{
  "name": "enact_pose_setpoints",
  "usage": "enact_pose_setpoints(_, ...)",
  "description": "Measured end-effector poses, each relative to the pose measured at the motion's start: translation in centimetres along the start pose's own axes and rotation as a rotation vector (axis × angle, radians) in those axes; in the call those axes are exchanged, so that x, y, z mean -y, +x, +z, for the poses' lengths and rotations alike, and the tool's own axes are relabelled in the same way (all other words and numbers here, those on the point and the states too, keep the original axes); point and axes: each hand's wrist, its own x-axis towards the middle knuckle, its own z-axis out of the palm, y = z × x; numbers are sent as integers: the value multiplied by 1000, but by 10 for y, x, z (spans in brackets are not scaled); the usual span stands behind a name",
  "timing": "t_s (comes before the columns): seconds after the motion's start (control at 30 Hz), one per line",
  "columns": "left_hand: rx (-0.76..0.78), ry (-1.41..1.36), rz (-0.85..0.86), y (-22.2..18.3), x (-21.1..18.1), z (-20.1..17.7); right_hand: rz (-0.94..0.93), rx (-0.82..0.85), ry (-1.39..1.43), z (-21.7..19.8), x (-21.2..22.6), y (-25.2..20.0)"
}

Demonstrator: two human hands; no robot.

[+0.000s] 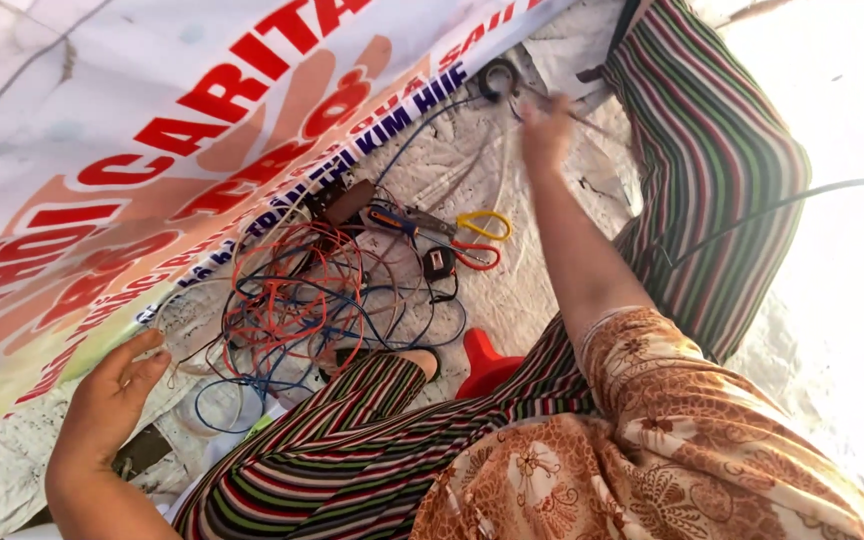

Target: Connecting multiple electrical wires to a component by stripping the ends and securing them into terminals.

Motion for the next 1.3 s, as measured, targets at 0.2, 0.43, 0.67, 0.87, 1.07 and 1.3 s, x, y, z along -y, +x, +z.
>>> enact_pose_setpoints(0.2,-6,54,-31,-12,-14,0,-496,386,215,-23,144,-130)
enact_pose_setpoints(0.43,11,44,246,16,3,58,-1390,647,324,23,124,-266)
enact_pose_setpoints(0.67,-265,-127,924,33,-46,172,-1552,656,448,-31,136,-335)
enact_pose_setpoints(0.87,-122,-495,809,-2,-93,149,-1497,817,505,-95,186,-337)
enact_pose_setpoints(1.07,-177,-588,831,24,-76,134,-1294,885,708,-75,189,-313)
enact_pose_setpoints(1.3,-133,-436,878,19,-74,145,-790,1056,892,-116,226,-297)
